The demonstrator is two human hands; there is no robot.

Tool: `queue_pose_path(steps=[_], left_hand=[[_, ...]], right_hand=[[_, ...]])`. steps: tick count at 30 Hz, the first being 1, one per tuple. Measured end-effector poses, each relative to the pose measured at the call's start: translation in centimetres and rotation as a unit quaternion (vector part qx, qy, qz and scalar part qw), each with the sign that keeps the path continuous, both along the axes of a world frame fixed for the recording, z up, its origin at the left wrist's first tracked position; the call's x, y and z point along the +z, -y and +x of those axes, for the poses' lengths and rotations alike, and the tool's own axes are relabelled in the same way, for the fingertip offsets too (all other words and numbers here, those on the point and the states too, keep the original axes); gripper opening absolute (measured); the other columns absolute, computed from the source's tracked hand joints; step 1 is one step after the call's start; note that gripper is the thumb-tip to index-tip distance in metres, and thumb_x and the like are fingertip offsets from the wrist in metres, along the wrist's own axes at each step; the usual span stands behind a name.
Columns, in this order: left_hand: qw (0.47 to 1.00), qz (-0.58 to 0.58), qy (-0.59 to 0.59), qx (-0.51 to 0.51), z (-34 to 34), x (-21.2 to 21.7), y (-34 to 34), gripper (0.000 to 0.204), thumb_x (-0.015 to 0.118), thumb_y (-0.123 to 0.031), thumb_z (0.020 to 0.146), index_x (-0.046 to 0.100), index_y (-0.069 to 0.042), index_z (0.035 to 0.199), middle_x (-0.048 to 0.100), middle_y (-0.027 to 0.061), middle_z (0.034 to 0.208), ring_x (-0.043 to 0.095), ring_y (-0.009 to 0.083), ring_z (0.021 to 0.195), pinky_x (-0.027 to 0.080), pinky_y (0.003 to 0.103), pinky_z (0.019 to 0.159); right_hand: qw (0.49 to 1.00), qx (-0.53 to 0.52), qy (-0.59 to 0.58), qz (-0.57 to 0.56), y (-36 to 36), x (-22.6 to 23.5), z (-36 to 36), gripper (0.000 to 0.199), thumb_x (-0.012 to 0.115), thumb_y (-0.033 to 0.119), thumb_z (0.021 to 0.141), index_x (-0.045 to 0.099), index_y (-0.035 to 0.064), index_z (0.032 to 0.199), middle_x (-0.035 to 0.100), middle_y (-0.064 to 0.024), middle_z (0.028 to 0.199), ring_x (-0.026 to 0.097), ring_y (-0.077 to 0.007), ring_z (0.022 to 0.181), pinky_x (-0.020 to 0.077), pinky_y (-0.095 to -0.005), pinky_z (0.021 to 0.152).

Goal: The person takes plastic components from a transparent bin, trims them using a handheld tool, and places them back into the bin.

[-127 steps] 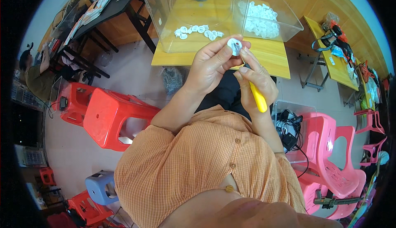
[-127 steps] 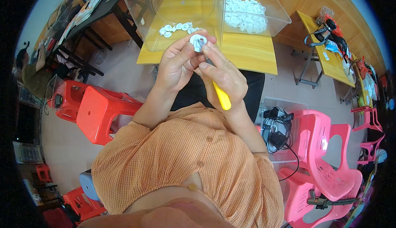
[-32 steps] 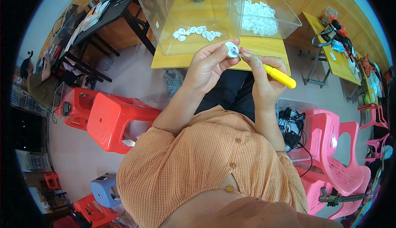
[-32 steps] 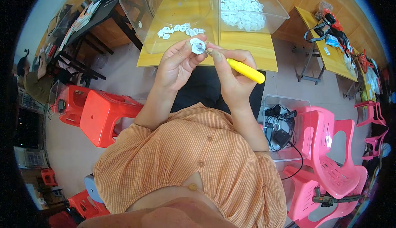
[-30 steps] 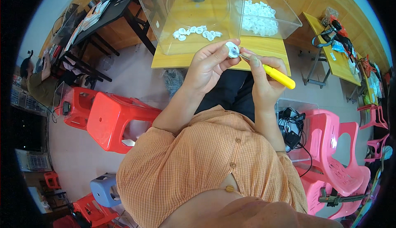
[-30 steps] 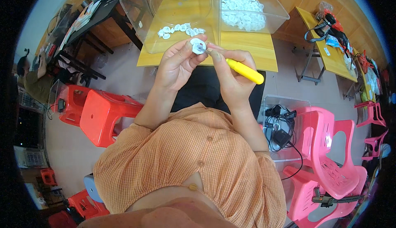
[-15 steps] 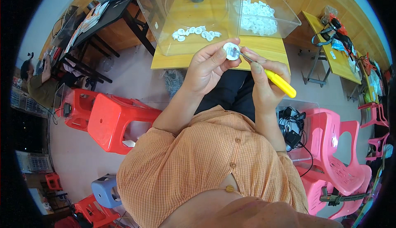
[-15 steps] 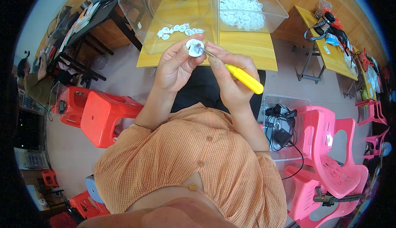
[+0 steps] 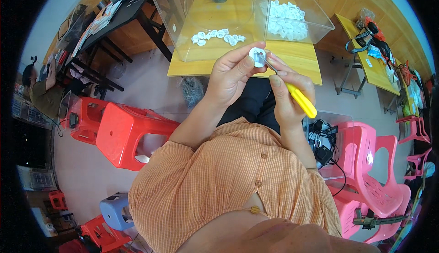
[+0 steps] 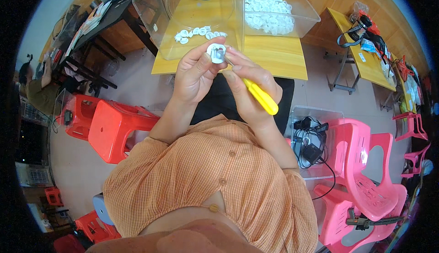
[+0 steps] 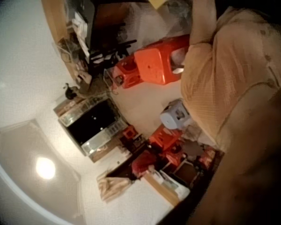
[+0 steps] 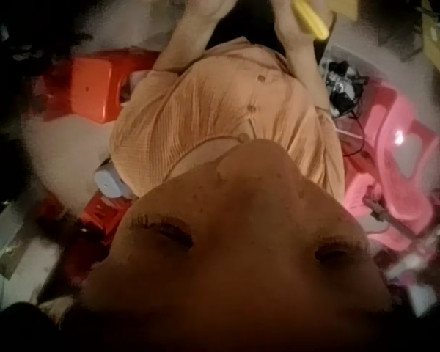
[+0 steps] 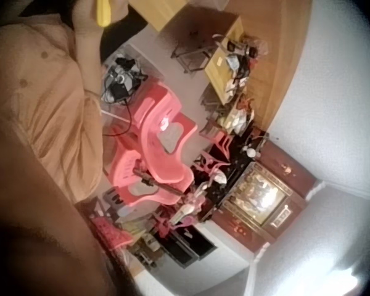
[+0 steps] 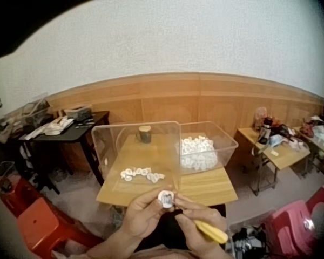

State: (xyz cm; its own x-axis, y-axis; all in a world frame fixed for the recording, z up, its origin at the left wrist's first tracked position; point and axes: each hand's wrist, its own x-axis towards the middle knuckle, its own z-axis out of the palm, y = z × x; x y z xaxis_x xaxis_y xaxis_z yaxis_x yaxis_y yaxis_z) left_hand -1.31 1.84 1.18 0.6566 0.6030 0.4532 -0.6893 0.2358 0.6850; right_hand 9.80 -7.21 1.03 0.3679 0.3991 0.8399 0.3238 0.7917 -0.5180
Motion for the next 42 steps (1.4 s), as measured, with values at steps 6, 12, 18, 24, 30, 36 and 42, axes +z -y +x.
queue_pose_path(steps=[6, 12, 18, 24, 30, 36, 42], left_hand=[[0.997, 0.031, -0.019, 0.068, 0.3, 0.0, 0.5, 0.037, 0.057, -0.012, 0.092, 0.053, 0.002, 0.126, 0.057, 0.0084, 0.116, 0.058, 0.0155, 0.104, 0.050, 0.028, 0.088], [0.989, 0.073, -0.034, 0.121, 0.6, -0.2, 0.6, 0.036, 0.057, -0.012, 0.092, 0.053, 0.002, 0.125, 0.055, 0.0079, 0.112, 0.057, 0.0164, 0.106, 0.049, 0.027, 0.090], [0.989, 0.090, -0.017, 0.114, 0.5, 0.0, 0.7, 0.038, 0.056, -0.013, 0.092, 0.052, 0.003, 0.126, 0.055, 0.0083, 0.113, 0.057, 0.0162, 0.105, 0.049, 0.028, 0.089], [0.982, 0.124, -0.022, 0.139, 0.4, -0.1, 0.5, 0.037, 0.058, -0.011, 0.092, 0.053, 0.003, 0.125, 0.055, 0.0073, 0.110, 0.057, 0.0141, 0.101, 0.049, 0.025, 0.086], [0.960, 0.201, -0.087, 0.176, 0.0, -0.2, 0.1, 0.039, 0.058, -0.009, 0.091, 0.051, 0.006, 0.125, 0.054, 0.0110, 0.116, 0.055, 0.0190, 0.111, 0.045, 0.029, 0.094], [0.973, 0.162, -0.052, 0.156, 0.2, -0.2, 0.2, 0.038, 0.058, -0.008, 0.090, 0.051, 0.007, 0.125, 0.054, 0.0111, 0.116, 0.056, 0.0187, 0.109, 0.044, 0.028, 0.094], [0.976, 0.171, -0.030, 0.132, -0.2, 0.1, 0.2, 0.038, 0.056, -0.009, 0.092, 0.050, 0.007, 0.126, 0.054, 0.0126, 0.117, 0.056, 0.0202, 0.109, 0.047, 0.030, 0.093]], right_hand=[[0.995, -0.051, 0.080, 0.018, 0.1, 0.2, 0.1, 0.019, 0.070, -0.003, 0.078, 0.056, 0.0010, 0.091, 0.066, -0.0215, 0.104, 0.062, -0.0361, 0.106, 0.0494, -0.0397, 0.090], [0.993, -0.076, 0.090, 0.020, 0.1, 0.3, -0.5, 0.018, 0.071, -0.002, 0.077, 0.056, 0.0004, 0.087, 0.066, -0.0219, 0.101, 0.064, -0.0345, 0.101, 0.0506, -0.0389, 0.088], [0.998, -0.023, 0.046, 0.030, 0.0, -0.3, -0.2, 0.018, 0.069, -0.002, 0.079, 0.055, 0.0009, 0.091, 0.066, -0.0221, 0.103, 0.063, -0.0344, 0.103, 0.0506, -0.0392, 0.089], [0.999, -0.014, 0.035, 0.024, 0.2, -0.2, -0.4, 0.018, 0.067, -0.002, 0.081, 0.054, 0.0019, 0.093, 0.065, -0.0220, 0.105, 0.063, -0.0338, 0.105, 0.0501, -0.0384, 0.090], [0.999, -0.038, 0.038, 0.005, 0.5, -0.1, -0.4, 0.017, 0.067, -0.001, 0.081, 0.054, 0.0015, 0.091, 0.065, -0.0219, 0.103, 0.065, -0.0316, 0.100, 0.0507, -0.0356, 0.087], [0.998, -0.026, 0.052, 0.001, 0.5, 0.4, -0.4, 0.016, 0.066, -0.003, 0.080, 0.054, 0.0002, 0.090, 0.065, -0.0224, 0.101, 0.065, -0.0307, 0.098, 0.0507, -0.0353, 0.087], [0.998, 0.050, -0.026, 0.015, 1.1, 0.4, -0.3, 0.017, 0.065, -0.003, 0.081, 0.054, 0.0019, 0.094, 0.065, -0.0220, 0.104, 0.065, -0.0298, 0.100, 0.0499, -0.0363, 0.088]])
